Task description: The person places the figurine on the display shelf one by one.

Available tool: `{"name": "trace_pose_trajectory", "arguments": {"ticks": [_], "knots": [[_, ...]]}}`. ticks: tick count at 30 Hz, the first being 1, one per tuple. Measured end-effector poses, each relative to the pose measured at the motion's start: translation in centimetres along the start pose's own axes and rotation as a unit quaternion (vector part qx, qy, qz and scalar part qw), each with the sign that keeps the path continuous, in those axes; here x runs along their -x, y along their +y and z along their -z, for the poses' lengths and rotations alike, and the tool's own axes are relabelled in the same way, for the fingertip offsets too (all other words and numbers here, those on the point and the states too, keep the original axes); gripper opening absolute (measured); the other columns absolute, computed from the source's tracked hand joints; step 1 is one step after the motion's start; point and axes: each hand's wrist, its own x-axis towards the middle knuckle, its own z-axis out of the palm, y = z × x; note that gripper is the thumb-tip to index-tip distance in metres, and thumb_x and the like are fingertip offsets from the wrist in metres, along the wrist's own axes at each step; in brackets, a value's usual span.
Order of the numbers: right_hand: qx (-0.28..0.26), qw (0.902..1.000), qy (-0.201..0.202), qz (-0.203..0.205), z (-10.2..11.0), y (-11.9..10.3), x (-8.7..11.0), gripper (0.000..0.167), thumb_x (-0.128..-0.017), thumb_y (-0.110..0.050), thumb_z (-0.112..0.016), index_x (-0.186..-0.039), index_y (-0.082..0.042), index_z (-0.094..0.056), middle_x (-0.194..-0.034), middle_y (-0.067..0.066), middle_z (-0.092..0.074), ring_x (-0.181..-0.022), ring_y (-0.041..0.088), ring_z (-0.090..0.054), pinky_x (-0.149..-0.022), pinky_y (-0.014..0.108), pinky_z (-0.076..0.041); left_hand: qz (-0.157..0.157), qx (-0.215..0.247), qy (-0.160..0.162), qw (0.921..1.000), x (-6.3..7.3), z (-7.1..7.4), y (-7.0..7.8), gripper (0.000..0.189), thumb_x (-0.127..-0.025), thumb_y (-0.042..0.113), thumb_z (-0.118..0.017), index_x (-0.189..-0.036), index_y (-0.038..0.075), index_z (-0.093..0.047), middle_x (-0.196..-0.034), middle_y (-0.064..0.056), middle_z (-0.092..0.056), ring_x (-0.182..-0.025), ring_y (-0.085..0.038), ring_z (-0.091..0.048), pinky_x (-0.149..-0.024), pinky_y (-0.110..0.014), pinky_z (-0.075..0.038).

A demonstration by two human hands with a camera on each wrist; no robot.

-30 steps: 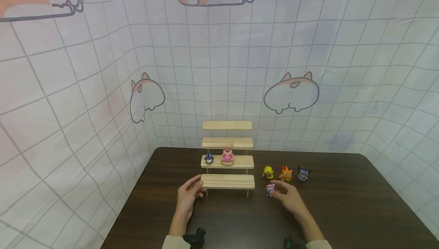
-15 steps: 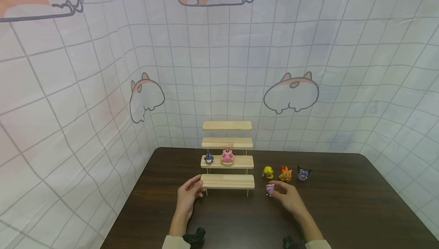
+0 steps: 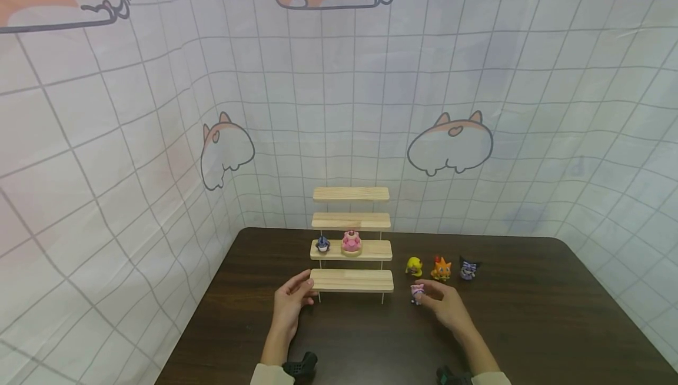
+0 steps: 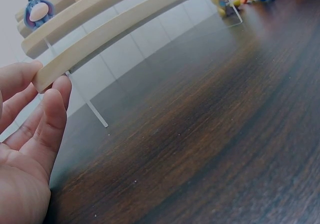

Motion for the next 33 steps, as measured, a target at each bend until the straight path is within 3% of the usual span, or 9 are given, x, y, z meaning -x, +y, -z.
{"name": "trace_pose_trajectory", "arguments": {"ticks": [9,17,26,33], "knots": [[-0.001,1.0,0.004,0.006,0.1,-0.1,-0.1,0.035,-0.092,-0.019,-0.077,-0.126,-0.011,-0.073,-0.128,0.017,-0.071,-0.121,0.033,-0.065,-0.092,0.037,-0.056,0.002,-0.002,0.0,1.0,0.1,0.1,0.2,0.043,-0.098,0.018,-0.071,-0.137,0.002,-0.063,-0.099,0.001,-0.074,-0.08,-0.011,-0.071,-0.065,-0.023,-0.058],[0.006,1.0,-0.002,0.0,0.4,-0.8,0.0,0.038,-0.094,-0.025,-0.075,-0.129,-0.013,-0.071,-0.135,0.018,-0.067,-0.132,0.039,-0.057,-0.108,0.06,-0.045,0.001,-0.002,0.0,1.0,0.2,0.1,0.2,0.043,-0.097,0.018,-0.072,-0.137,0.002,-0.063,-0.098,0.002,-0.075,-0.08,-0.011,-0.071,-0.065,-0.023,-0.058],[-0.014,0.9995,0.007,0.028,0.6,-2.2,-0.1,0.04,-0.093,-0.023,-0.077,-0.13,-0.01,-0.07,-0.132,0.019,-0.069,-0.122,0.036,-0.065,-0.096,0.046,-0.058,0.0,0.006,0.0,1.0,0.1,0.0,0.1,0.043,-0.097,0.016,-0.072,-0.136,0.001,-0.064,-0.098,0.001,-0.075,-0.079,-0.011,-0.071,-0.064,-0.023,-0.058],[-0.006,0.9982,0.017,0.058,0.8,-4.4,-0.5,0.044,-0.093,-0.027,-0.077,-0.132,-0.009,-0.069,-0.124,0.017,-0.072,-0.108,0.03,-0.069,-0.081,0.033,-0.056,0.001,0.004,0.001,1.0,0.0,0.0,0.1,0.042,-0.097,0.016,-0.072,-0.135,0.002,-0.064,-0.097,0.0,-0.075,-0.079,-0.011,-0.071,-0.065,-0.023,-0.058]]}}
